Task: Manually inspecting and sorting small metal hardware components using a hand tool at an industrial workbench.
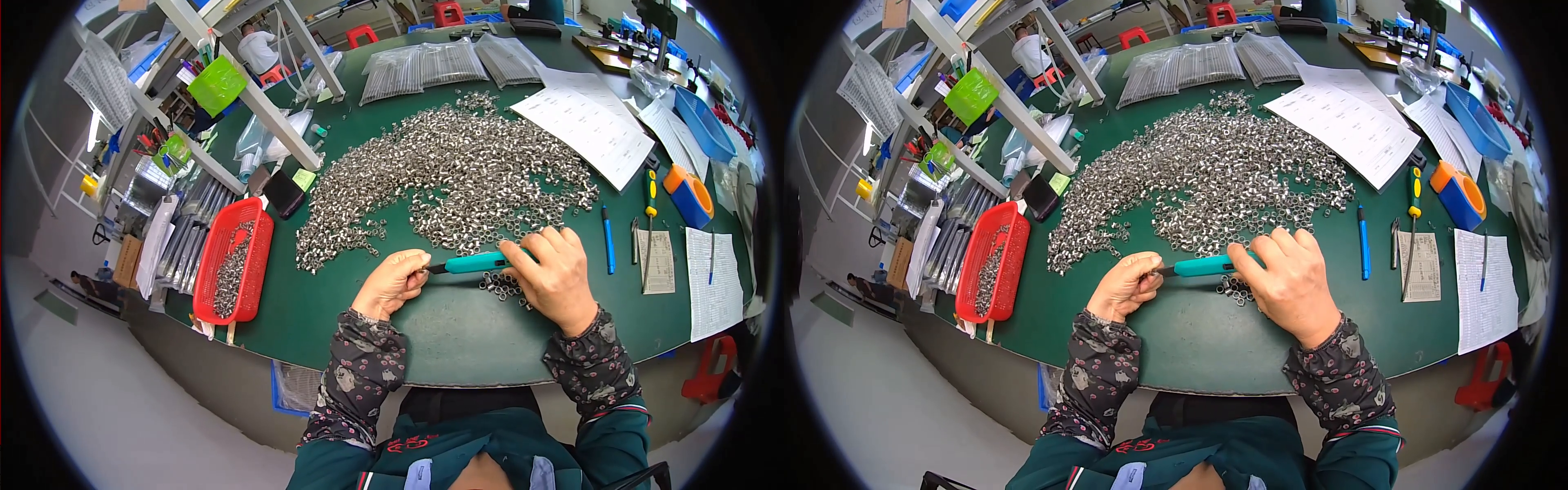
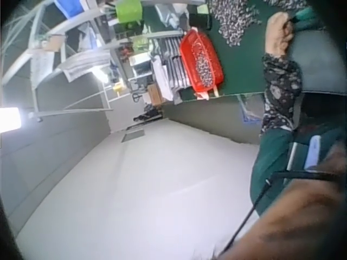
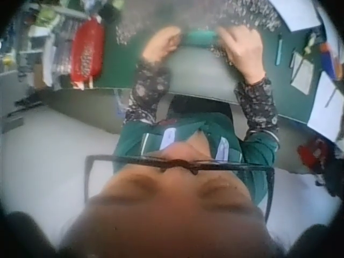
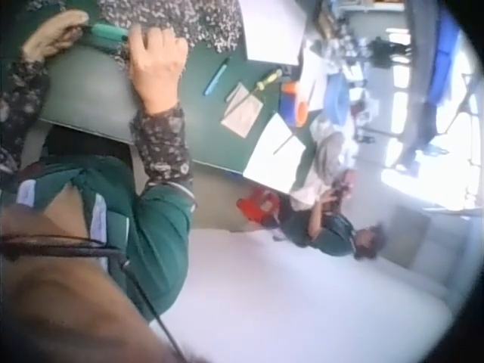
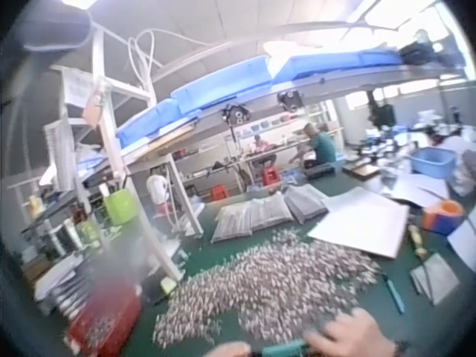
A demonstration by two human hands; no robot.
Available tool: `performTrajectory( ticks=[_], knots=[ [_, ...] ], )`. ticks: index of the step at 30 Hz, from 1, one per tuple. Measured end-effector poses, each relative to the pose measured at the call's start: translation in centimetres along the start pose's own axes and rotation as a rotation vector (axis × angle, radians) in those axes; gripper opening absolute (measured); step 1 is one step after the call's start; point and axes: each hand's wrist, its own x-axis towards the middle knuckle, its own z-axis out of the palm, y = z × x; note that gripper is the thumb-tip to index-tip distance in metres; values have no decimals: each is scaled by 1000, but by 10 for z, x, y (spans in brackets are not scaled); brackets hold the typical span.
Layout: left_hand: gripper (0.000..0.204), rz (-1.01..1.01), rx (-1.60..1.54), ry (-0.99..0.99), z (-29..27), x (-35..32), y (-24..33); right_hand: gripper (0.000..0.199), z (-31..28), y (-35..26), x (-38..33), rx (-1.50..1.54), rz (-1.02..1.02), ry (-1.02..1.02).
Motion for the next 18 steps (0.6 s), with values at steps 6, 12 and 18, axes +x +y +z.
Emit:
performTrajectory(
  ticks=[6, 12, 18],
  knots=[
    [21, 86, -67, 42, 5, 0, 1, 32, 1, 1, 1, 23, 27, 17],
    [11, 325, -222, -33, -5, 6, -6, 27, 9, -3, -6, 309, 263, -35],
    [11, 413, -305, -56, -4, 8, -6, 26, 17, -8, -12, 455, 438, -139]
  ],
)
